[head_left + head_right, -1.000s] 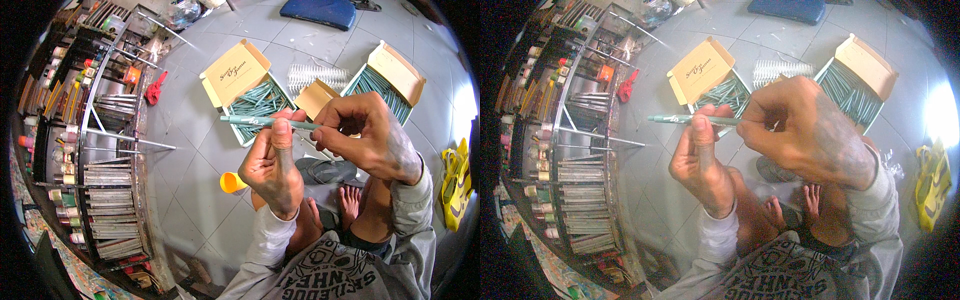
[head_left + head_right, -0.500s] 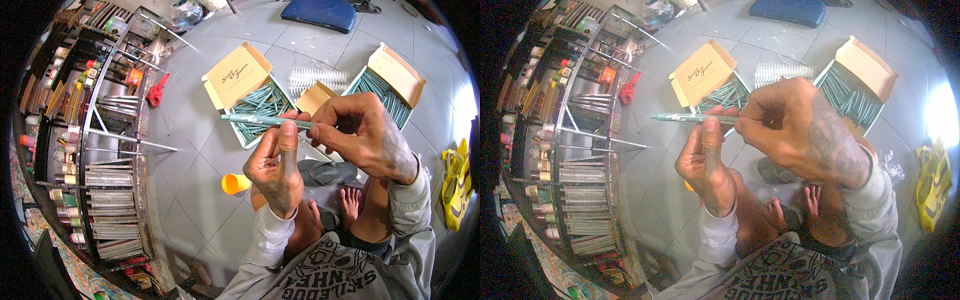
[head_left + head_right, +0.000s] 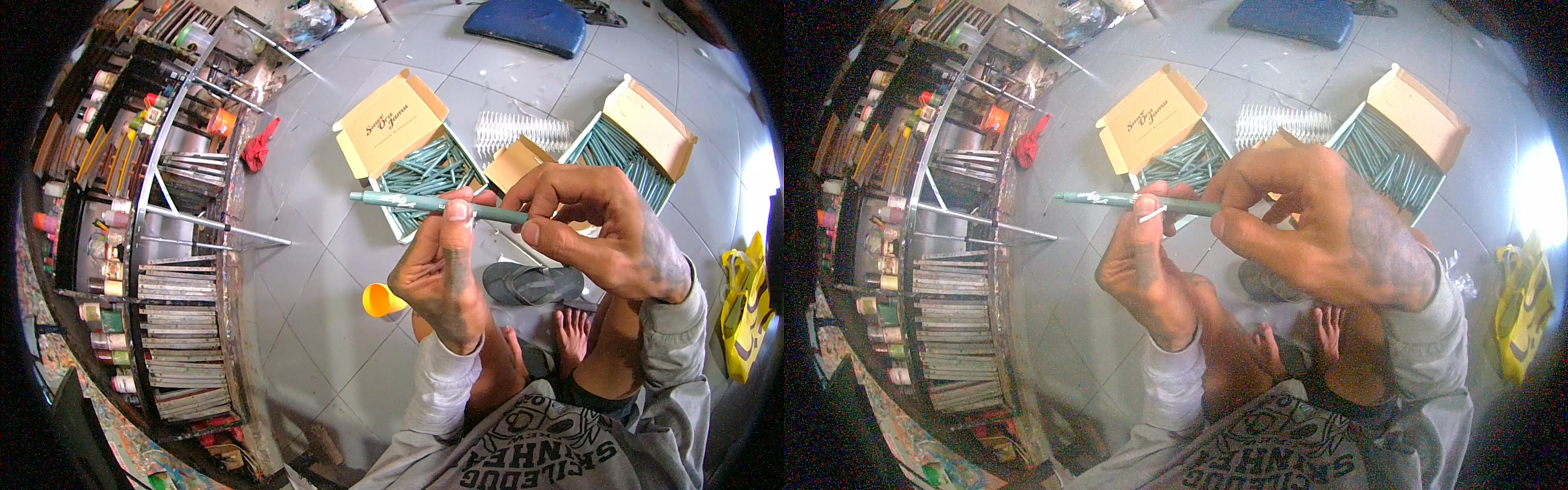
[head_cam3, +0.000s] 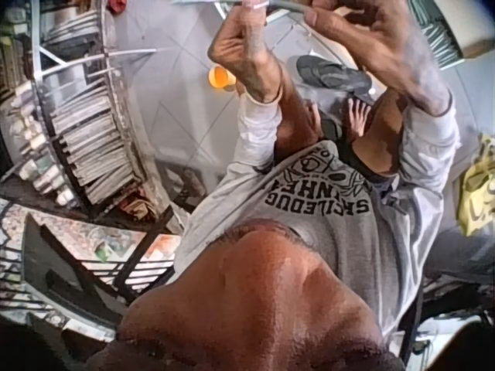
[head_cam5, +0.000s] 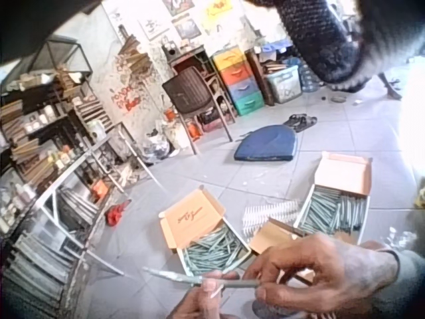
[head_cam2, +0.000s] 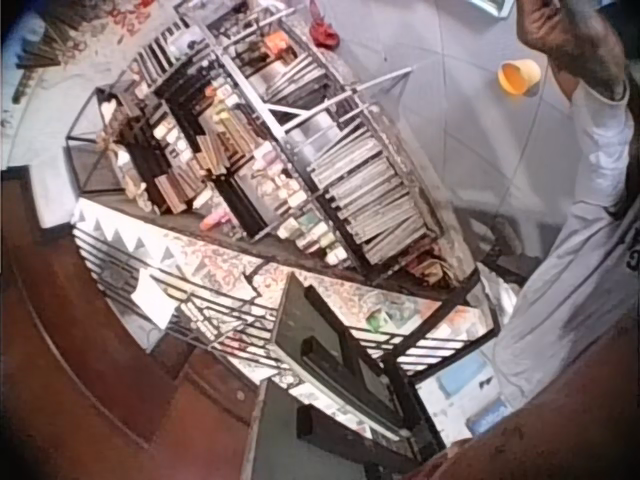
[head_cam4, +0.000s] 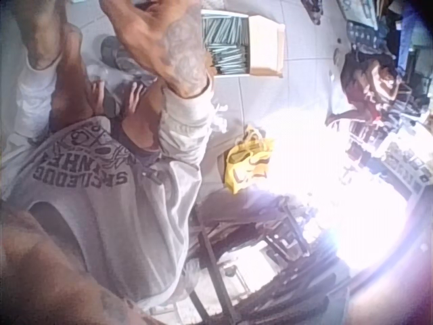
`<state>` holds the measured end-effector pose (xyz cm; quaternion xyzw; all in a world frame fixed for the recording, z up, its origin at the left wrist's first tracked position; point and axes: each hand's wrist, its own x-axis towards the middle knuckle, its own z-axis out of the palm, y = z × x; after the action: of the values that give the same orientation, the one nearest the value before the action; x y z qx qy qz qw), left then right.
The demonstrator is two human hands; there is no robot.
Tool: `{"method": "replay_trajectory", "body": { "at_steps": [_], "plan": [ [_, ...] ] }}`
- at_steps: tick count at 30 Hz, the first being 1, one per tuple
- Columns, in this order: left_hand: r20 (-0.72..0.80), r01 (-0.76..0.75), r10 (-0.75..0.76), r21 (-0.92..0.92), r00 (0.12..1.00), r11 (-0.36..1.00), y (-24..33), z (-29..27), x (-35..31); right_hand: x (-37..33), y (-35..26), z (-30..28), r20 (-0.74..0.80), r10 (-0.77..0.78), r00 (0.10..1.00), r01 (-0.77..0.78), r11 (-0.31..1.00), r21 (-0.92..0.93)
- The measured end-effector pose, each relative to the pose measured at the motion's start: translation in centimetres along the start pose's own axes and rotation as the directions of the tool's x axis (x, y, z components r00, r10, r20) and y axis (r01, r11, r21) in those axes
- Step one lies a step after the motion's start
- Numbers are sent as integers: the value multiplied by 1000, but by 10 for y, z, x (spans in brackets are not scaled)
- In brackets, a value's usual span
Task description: The person assembles components by sliding a small white ring onto a green plastic tube and then inserting a metal tip into the end of the tube.
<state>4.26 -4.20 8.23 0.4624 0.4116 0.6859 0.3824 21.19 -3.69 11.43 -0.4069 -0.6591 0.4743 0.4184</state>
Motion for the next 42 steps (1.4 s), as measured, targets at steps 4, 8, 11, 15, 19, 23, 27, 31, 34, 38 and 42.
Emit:
{"method": "replay_trajectory", "body": {
  "at_steps": [4,8,11,15,19,23,27,31,34,38,42],
  "plan": [
    [-58,-18,21,52,998,999,-5,4,0,0,-2,-2,1,41,999,-41,999,-11],
    [-60,3,-3,15,998,1000,-7,2,0,-1,-2,-4,-8,42,999,-42,999,-3],
    [-68,-10,11,6,998,1000,-10,0,0,-1,0,-4,-14,31,999,-31,999,-28],
    [-74,-18,19,11,997,1000,-9,1,1,1,2,-3,-21,9,1000,-9,999,-45],
    [-72,-1,2,14,997,1000,-12,-2,1,1,2,-3,-30,10,999,-12,997,-76],
    [-46,21,-20,21,999,1000,-9,-2,0,1,4,-1,-40,-50,998,47,996,-69],
    [13,0,0,-57,1000,998,-9,-4,0,5,4,3,-50,-144,988,137,983,-121],
    [-36,-131,134,79,990,988,-9,0,0,7,10,7,-193,-273,942,186,908,-376],
    [-59,-345,368,237,928,908,-22,0,2,5,1,11,-347,-413,842,230,857,-461],
    [60,-480,505,424,861,768,-22,-4,-2,1,-4,14,-197,-328,924,242,900,-363],
    [151,-532,540,516,828,672,-21,-8,-2,1,-11,21,-166,-82,983,46,978,-205]
  ]
}}
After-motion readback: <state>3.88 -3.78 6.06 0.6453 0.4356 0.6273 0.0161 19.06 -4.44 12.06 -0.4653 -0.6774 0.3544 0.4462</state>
